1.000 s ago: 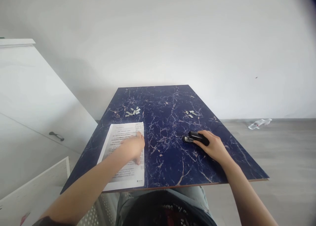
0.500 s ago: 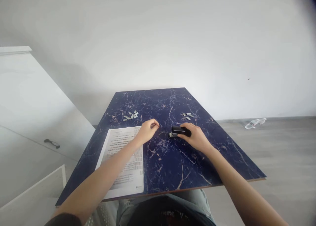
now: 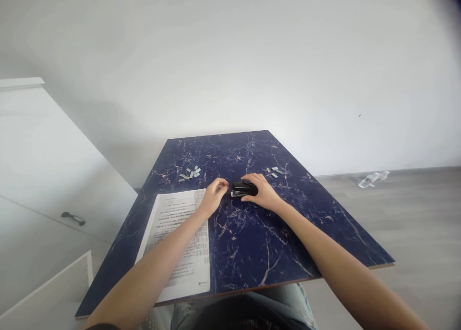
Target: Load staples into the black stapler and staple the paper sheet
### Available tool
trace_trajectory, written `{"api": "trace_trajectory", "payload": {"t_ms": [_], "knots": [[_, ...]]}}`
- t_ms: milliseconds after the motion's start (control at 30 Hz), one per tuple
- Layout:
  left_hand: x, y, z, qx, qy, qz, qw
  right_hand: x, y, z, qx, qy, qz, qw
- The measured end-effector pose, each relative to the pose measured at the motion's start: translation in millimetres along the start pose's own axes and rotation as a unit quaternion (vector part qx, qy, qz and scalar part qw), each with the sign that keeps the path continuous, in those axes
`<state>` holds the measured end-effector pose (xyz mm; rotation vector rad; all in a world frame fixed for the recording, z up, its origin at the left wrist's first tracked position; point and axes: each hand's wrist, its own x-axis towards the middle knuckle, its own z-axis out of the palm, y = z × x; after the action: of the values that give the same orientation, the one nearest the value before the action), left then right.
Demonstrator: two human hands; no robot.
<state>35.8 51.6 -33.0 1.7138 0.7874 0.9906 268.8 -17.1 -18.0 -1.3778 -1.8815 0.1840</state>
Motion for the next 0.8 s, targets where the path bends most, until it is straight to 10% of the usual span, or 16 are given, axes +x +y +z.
{"api": "trace_trajectory", "payload": {"t_ms": [167, 367, 533, 800], "knots": [[-1.4, 2.0, -0.7, 0.005, 0.004, 0.001, 1.0, -9.0, 14.8, -12.4, 0.106, 0.149, 0.174, 0.968], [-2.5, 3.0, -0.9, 0.022, -0.004, 0.003, 1.0, -16.1, 8.7, 0.7, 0.33, 0.046, 0.346, 0.877], [-2.1, 0.2, -0.4, 0.019, -0.005, 0.002, 1.0, -11.9, -0.6, -1.0, 0.378, 0.033, 0.382, 0.842], [-2.8, -0.5, 2.3, -0.004, -0.052, -0.019, 0.998, -12.6, 5.8, 2.2, 0.346, 0.037, 0.372, 0.861]]}}
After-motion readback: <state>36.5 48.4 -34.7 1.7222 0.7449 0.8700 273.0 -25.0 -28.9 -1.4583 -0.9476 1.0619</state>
